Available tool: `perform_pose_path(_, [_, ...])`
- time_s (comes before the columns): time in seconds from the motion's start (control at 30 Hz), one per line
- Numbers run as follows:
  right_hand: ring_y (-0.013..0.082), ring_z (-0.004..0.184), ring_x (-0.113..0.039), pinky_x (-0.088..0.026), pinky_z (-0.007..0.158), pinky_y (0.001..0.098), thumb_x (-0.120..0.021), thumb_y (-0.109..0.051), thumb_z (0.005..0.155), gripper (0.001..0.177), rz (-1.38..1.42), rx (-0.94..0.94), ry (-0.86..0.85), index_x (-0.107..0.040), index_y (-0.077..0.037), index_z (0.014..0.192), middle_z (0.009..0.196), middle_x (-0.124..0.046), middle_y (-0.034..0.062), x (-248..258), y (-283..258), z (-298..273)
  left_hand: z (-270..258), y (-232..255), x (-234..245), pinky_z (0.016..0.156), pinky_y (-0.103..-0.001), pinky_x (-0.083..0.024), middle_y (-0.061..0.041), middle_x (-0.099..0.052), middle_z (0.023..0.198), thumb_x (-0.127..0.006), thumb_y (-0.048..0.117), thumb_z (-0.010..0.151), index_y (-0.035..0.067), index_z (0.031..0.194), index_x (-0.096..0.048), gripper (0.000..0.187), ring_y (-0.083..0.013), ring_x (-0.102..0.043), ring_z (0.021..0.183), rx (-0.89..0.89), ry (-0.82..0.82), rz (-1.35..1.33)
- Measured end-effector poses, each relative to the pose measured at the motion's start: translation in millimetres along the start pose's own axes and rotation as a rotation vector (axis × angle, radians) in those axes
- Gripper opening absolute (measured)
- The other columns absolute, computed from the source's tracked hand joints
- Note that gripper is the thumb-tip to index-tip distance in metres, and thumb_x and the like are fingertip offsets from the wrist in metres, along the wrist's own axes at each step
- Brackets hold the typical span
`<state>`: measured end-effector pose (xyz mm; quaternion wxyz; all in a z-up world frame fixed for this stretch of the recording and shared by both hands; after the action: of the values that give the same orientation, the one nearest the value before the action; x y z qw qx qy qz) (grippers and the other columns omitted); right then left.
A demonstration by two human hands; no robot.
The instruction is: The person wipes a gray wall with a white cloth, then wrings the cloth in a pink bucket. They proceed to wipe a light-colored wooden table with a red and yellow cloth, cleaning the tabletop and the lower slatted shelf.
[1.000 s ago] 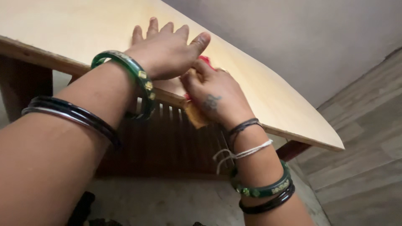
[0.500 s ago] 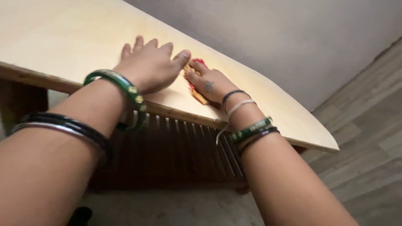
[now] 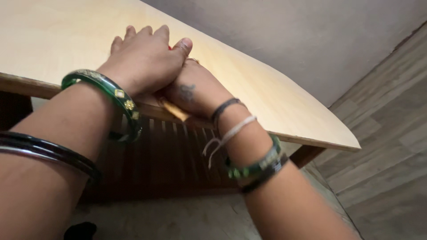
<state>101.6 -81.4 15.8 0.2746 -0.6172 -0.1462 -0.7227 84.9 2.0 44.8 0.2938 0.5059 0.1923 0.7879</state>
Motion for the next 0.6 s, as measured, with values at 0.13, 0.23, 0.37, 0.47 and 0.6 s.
perform_pose_path(0.13, [0.0287,0.090,-0.077,-0.058,0.084,0.0383,-0.048,-0.036,0.100,0.035,0.042,-0.018,-0.053,-0.071,-0.011,0.107,0.098,-0.079,0.0138,2.9,24.6,22.7,-5.0,-1.0,-8.6,0.121,-0.052,-0.030,-0.023,-0.053,0.145,-0.034,0.054,0.105,0.011,0.142,-0.058,0.062,-0.0381,-0.042,0.143,0.050,-0.110,0.078])
perform_pose_path(0.23, [0.0362,0.093,-0.073,-0.054,0.085,0.0448,-0.037,-0.050,0.099,0.047,-0.010,-0.268,-0.054,-0.060,-0.024,0.131,0.097,-0.074,0.0218,16.9,73.1,7.9,-2.5,-1.3,-17.9,0.117,-0.052,-0.034,-0.020,-0.050,0.147,-0.036,0.055,0.102,0.015,0.143,-0.057,0.060,-0.0344,-0.043,0.141,0.021,-0.164,0.147])
perform_pose_path(0.37, [0.0393,0.104,-0.069,-0.051,0.095,0.0455,-0.042,-0.056,0.095,0.057,-0.097,-0.407,0.063,-0.052,-0.030,0.145,0.108,-0.072,0.0232,42.8,105.7,-33.8,-0.1,3.4,-19.6,0.115,-0.051,-0.029,-0.020,-0.044,0.149,-0.040,0.058,0.100,0.014,0.145,-0.051,0.064,-0.0360,-0.034,0.143,-0.092,-0.152,0.302])
perform_pose_path(0.47, [0.0395,0.106,-0.069,-0.051,0.099,0.0460,-0.043,-0.057,0.095,0.058,-0.100,-0.548,0.145,-0.055,-0.029,0.144,0.108,-0.073,0.0230,48.7,105.0,-71.5,-7.9,5.7,-22.3,0.116,-0.048,-0.034,-0.018,-0.047,0.150,-0.043,0.057,0.100,0.015,0.148,-0.049,0.065,-0.0329,-0.040,0.142,-0.077,-0.202,0.371])
perform_pose_path(0.6, [0.0397,0.105,-0.070,-0.052,0.098,0.0483,-0.043,-0.055,0.094,0.058,-0.115,-0.601,0.196,-0.057,-0.025,0.142,0.107,-0.073,0.0232,43.5,70.1,-91.7,-17.8,-5.8,-26.6,0.112,-0.042,-0.046,-0.016,-0.062,0.145,-0.042,0.051,0.105,0.013,0.158,-0.040,0.065,-0.0281,-0.060,0.132,0.101,-0.373,0.456])
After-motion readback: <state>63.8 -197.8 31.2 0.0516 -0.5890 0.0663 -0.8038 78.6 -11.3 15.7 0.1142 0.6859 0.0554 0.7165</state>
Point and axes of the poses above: each hand's wrist, its own z-axis towards the middle knuckle, its own x-axis out of the back of the hand, y = z × x, the point moved 10 cm from there along z, towards the middle knuckle
